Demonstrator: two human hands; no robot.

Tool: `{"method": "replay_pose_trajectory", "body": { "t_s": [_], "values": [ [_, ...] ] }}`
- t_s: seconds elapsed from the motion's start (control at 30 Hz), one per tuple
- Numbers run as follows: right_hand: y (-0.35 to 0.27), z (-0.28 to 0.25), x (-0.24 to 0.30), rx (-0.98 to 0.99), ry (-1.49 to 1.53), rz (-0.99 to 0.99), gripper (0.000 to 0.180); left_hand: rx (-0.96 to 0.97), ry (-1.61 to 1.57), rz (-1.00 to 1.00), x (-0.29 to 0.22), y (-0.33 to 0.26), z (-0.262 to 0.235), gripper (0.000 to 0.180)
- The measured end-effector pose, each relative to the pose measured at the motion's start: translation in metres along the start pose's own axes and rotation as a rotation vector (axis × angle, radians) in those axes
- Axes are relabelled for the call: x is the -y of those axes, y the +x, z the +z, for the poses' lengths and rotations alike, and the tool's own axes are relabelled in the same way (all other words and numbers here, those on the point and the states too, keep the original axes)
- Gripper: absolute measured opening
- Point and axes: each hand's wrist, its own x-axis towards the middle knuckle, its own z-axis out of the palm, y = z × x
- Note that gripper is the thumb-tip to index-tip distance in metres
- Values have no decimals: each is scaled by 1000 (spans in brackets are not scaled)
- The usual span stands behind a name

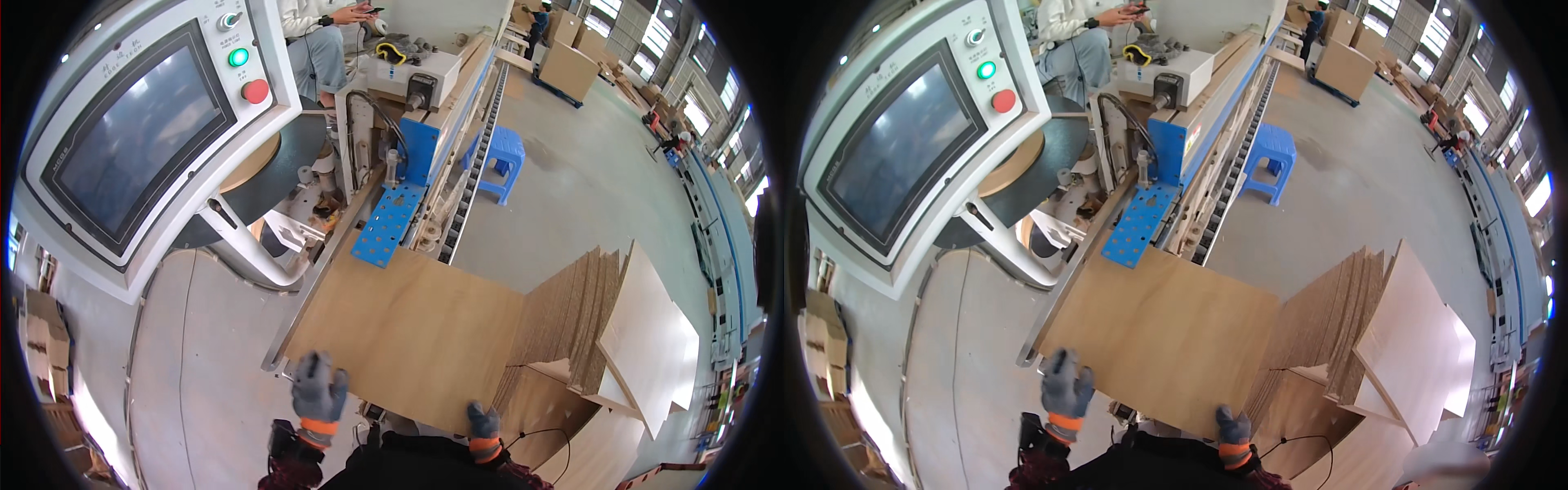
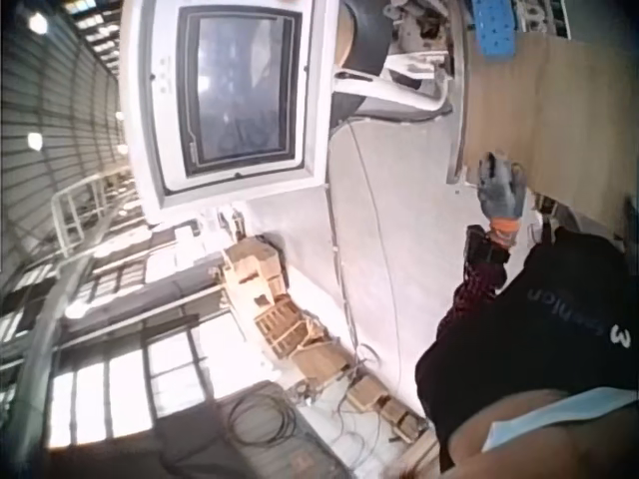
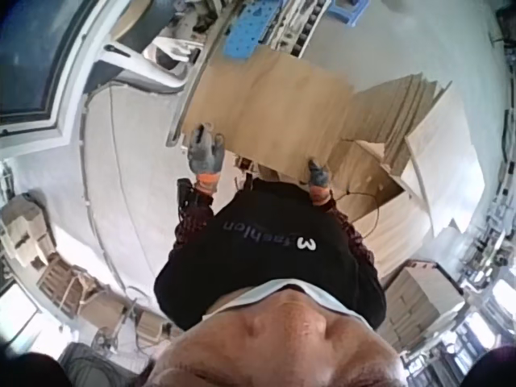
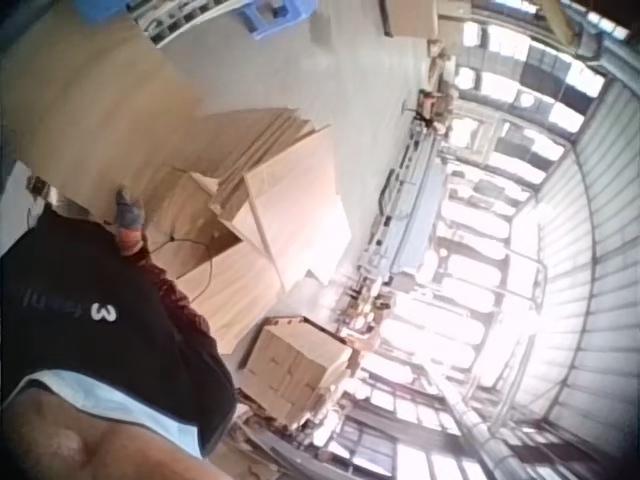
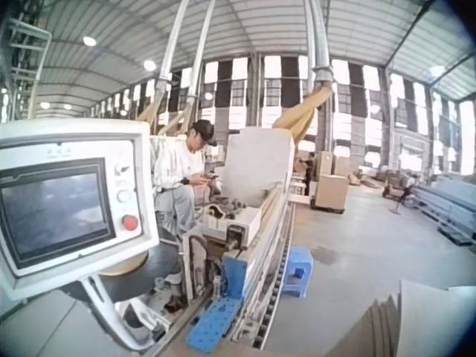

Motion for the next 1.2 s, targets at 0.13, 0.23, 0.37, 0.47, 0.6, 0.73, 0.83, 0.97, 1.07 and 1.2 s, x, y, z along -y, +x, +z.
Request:
{"method": "replay_pose_trajectory", "body": {
  "t_s": [0.13,0.23,0.37,0.47,0.6,0.73,0.83,0.97,1.07,1.2],
  "values": [
    [42,8,-1,203,243,93,25,110,-500,26,-61,4,17,33],
    [86,8,5,224,268,-142,28,315,-853,140,-133,24,33,32],
    [138,-1,8,313,452,-85,31,637,-1206,416,-234,52,61,39],
    [176,-4,17,267,326,-166,33,554,-1142,581,-306,61,80,40],
    [237,14,49,232,245,-194,36,1337,-1009,89,-364,68,108,33],
    [299,42,89,187,109,-180,39,1323,-1298,-30,-365,51,149,24],
    [303,44,104,118,53,-233,39,1086,-1291,294,-345,31,173,22],
    [215,2,83,66,59,-378,37,814,-1331,618,-300,31,158,27],
    [108,-59,50,136,147,-385,36,584,-1037,676,-232,33,92,30],
    [-5,-148,31,162,327,-305,34,977,-1643,-709,-173,18,22,40]
  ]
}}
